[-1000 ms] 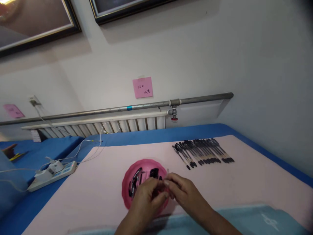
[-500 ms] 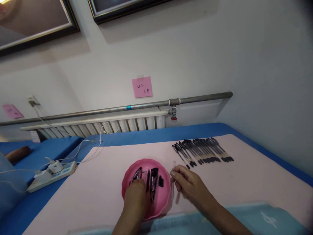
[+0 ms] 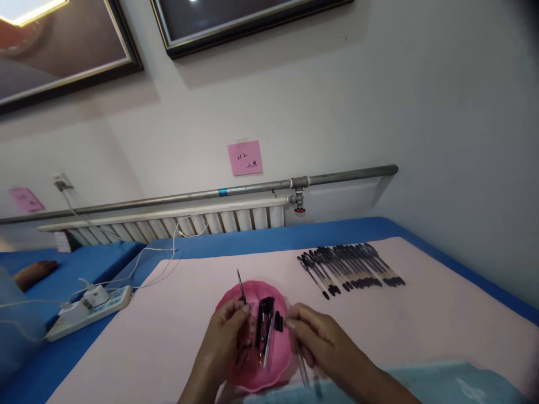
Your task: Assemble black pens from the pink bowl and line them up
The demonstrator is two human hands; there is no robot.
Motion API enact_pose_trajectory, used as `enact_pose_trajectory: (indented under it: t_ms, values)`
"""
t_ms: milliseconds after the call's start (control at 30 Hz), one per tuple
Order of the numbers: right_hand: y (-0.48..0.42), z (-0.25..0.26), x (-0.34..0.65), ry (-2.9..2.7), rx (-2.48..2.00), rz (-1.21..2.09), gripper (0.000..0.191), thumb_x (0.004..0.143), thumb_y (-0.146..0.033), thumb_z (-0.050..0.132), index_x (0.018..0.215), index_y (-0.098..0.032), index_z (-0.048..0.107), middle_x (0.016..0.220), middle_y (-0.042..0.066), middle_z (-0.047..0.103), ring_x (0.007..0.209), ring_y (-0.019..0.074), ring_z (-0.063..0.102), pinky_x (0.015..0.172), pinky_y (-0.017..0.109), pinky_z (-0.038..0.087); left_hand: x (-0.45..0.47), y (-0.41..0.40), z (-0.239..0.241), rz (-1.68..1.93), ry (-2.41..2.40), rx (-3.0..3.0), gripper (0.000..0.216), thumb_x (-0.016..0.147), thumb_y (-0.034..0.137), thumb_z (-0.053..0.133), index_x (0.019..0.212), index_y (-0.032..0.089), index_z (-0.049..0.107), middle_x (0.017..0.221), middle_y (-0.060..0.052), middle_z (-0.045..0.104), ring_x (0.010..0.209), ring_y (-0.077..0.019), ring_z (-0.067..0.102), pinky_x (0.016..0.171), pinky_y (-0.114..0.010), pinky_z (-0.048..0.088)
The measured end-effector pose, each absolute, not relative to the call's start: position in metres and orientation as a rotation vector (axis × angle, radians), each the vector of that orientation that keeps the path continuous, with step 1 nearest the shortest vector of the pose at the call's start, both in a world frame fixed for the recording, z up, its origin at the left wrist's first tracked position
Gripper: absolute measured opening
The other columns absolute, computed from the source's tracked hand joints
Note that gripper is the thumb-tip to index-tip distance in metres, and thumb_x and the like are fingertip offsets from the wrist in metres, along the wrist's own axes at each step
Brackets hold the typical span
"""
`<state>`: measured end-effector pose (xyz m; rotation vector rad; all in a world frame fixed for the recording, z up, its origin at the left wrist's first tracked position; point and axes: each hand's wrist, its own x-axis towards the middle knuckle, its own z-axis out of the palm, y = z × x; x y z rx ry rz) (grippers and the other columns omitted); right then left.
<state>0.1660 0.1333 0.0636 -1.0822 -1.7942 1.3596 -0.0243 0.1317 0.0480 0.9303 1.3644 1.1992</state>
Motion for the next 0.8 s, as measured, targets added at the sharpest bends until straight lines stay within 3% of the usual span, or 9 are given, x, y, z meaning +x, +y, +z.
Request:
enact_pose_trajectory:
  t_ms: [100,233,800]
  values:
    - [0.126,0.064,0.162,-2.063,-1.009,1.288,0.019,0.085,-0.029,0.044,0.070,-0.020,0.050,0.058,-0.006,0.046,0.055,0.0096,0.042,0.052,0.020,0.033,-0.022,0.130,0.057,1.349,1.084,0.601,0.023,0.062,0.024,0.073,0.073,0.016,0.055,0.062,0.000,0.064,0.051,-0.0094,0.059,0.049,-0.019,0.046]
    - [0.125,0.058,0.158,-2.193,-0.970,1.243,0.017,0.085,-0.026,0.044,0.069,-0.020,0.047,0.061,-0.006,0.046,0.056,0.0094,0.039,0.052,0.020,0.029,-0.019,0.128,0.059,1.419,0.977,0.455,0.024,0.062,0.015,0.074,0.078,0.015,0.056,0.070,-0.005,0.069,0.064,-0.0149,0.067,0.059,-0.025,0.053]
    - [0.126,0.050,0.158,-2.175,-1.073,1.168,0.019,0.087,-0.028,0.042,0.071,-0.021,0.048,0.061,-0.006,0.045,0.055,0.0094,0.038,0.051,0.020,0.028,-0.003,0.123,0.062,1.394,0.939,0.440,0.023,0.063,0.018,0.075,0.077,0.014,0.056,0.071,-0.004,0.069,0.064,-0.0146,0.067,0.056,-0.021,0.052]
